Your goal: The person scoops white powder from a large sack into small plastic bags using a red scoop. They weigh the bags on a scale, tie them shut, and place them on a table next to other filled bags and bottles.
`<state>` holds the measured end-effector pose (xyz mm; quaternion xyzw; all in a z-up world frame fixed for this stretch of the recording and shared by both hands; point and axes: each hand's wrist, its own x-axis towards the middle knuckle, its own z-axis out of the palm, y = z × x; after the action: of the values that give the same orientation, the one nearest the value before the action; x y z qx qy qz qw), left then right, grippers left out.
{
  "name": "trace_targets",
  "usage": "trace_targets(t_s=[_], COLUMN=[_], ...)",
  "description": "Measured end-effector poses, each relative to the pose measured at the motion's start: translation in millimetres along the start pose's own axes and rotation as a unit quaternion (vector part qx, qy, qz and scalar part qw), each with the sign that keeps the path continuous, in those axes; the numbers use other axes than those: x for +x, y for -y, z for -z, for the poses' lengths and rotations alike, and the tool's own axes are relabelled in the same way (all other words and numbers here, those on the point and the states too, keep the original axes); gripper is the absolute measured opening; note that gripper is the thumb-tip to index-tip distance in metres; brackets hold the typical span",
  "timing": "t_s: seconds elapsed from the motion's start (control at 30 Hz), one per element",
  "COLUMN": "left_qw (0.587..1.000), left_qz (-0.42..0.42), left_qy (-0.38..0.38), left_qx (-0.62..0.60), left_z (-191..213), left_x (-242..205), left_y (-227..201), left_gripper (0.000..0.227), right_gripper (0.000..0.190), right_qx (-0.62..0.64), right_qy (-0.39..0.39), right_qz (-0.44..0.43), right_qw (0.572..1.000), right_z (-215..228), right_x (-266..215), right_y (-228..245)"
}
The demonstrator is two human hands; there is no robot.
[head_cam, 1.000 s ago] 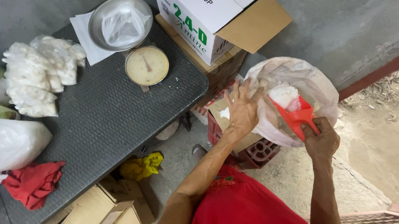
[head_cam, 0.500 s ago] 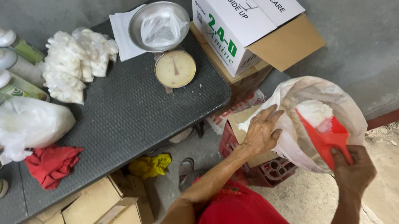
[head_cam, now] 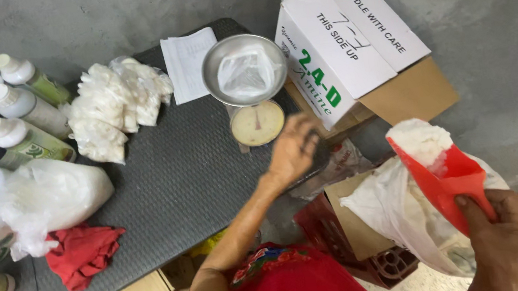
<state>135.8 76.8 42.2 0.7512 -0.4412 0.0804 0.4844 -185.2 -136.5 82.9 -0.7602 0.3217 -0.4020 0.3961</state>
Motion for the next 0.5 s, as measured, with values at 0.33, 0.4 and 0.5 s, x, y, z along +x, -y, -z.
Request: trace_targets(t_s=[0.33, 0.4, 0.5], left_qw=[0.964, 0.957, 0.949], left_qz=[0.101, 0.108, 0.086], left_qy=[-0.087, -0.054, -0.015], left_qx=[0.229, 0.264, 0.303], left_z=[133, 137, 131], left_x=[96, 108, 122], left_y=[141, 158, 175], left_gripper=[0.056, 0.062, 0.064], right_gripper=[0.018, 0.018, 0.020], right_qx=[0.076, 0.085, 0.048], right_qy=[0.069, 0.080, 0.092], right_qz=[-0.020, -0.002, 0.012], right_qw=[0.995, 0.993, 0.995], right_z=[-133, -161, -199], right_x=[34, 38, 43], right_y=[88, 102, 118])
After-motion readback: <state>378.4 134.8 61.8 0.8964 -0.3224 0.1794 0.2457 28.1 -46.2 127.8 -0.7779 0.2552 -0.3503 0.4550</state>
